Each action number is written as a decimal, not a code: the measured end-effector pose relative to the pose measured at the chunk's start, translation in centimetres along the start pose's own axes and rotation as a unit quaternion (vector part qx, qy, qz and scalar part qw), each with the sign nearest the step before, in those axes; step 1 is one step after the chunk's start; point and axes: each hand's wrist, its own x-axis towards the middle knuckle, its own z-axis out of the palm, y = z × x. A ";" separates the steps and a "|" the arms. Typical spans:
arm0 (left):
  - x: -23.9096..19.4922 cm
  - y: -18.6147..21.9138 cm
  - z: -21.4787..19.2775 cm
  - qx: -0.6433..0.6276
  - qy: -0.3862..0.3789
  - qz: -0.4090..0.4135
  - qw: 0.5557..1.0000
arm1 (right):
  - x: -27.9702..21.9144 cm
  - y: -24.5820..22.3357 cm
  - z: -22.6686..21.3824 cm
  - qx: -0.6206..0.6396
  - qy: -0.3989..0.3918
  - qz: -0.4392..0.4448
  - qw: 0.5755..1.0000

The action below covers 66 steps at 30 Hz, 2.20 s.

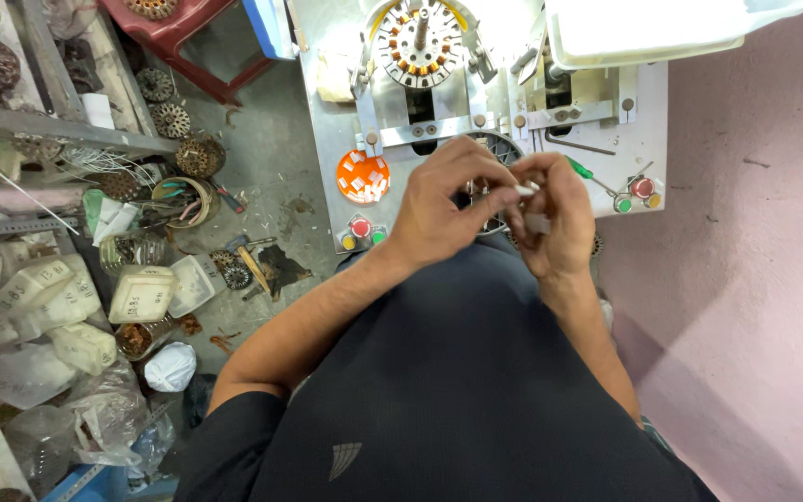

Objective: The person assembles a component of an electric motor by wrapping wire or tape around the core using a winding machine and finishing the assembly with a screwdriver.

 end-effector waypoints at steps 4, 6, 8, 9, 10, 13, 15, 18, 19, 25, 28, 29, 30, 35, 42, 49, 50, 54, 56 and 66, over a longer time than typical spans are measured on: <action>0.0 -0.2 -0.4 -0.022 0.000 -0.061 0.998 | -0.5 -0.3 -0.1 -0.160 -0.012 -0.117 0.980; -0.2 -0.3 -0.5 -0.049 -0.010 -0.074 0.996 | -0.7 -0.4 -0.2 -0.235 0.008 -0.140 0.962; -0.3 -0.5 -0.6 -0.022 -0.008 -0.065 0.998 | -0.9 -0.6 -0.1 -0.282 0.006 -0.152 0.947; -0.3 -0.5 -0.7 -0.008 -0.006 -0.060 0.998 | -1.0 -0.7 -0.1 -0.291 0.002 -0.157 0.944; -0.4 -0.6 -0.8 -0.010 -0.009 -0.051 0.999 | -1.0 -0.8 0.0 -0.300 -0.003 -0.160 0.940; -0.7 -0.8 -1.0 -0.006 -0.011 -0.021 1.000 | -0.8 -1.0 0.4 -0.324 -0.033 -0.185 0.927; -0.9 -1.0 -1.0 0.012 -0.007 0.005 1.000 | -0.6 -1.2 0.6 -0.361 -0.054 -0.205 0.908; -1.3 -1.4 -0.7 0.039 0.002 0.054 0.998 | -0.5 -1.6 0.9 -0.424 -0.069 -0.211 0.878; -1.4 -1.7 -0.6 0.059 0.006 0.074 0.996 | -0.5 -1.6 1.1 -0.429 -0.066 -0.201 0.878; -1.4 -3.6 -1.2 0.115 -0.020 0.140 0.983 | -0.3 -1.6 2.0 -0.493 -0.034 -0.183 0.850; -1.4 -4.6 -1.4 0.112 -0.038 0.081 0.990 | 0.6 -0.8 1.9 -0.483 0.004 -0.172 0.859; -1.3 -5.0 -1.5 0.113 -0.044 0.064 0.991 | 1.0 -0.4 1.8 -0.472 0.022 -0.167 0.865; -1.2 -5.4 -1.4 0.113 -0.050 0.048 0.991 | 1.3 -0.1 1.7 -0.475 0.029 -0.165 0.864; -1.3 -7.0 -0.8 0.060 -0.143 -0.101 0.983 | 2.3 1.0 1.1 -0.473 0.043 -0.157 0.866; -2.5 -7.5 0.5 0.069 -0.074 -0.070 0.992 | 1.8 0.9 1.0 -0.502 0.012 -0.196 0.842; -2.2 -7.2 0.1 0.103 -0.111 -0.045 0.987 | 2.3 1.2 1.5 -0.524 0.030 -0.178 0.832; -2.0 -7.1 -0.1 0.110 -0.116 -0.040 0.986 | 2.4 1.1 1.5 -0.524 0.043 -0.168 0.834; -2.2 -6.7 -1.1 0.191 -0.116 0.010 0.975 | 2.1 0.0 0.7 -0.422 0.028 -0.049 0.905; -2.7 -6.6 -1.0 0.092 -0.049 -0.125 0.987 | 2.1 -0.5 -0.2 -0.298 0.022 -0.008 0.954; -3.2 -8.4 -0.3 -0.221 0.029 -0.271 0.936 | 3.4 0.8 -2.6 -0.347 0.011 -0.011 0.938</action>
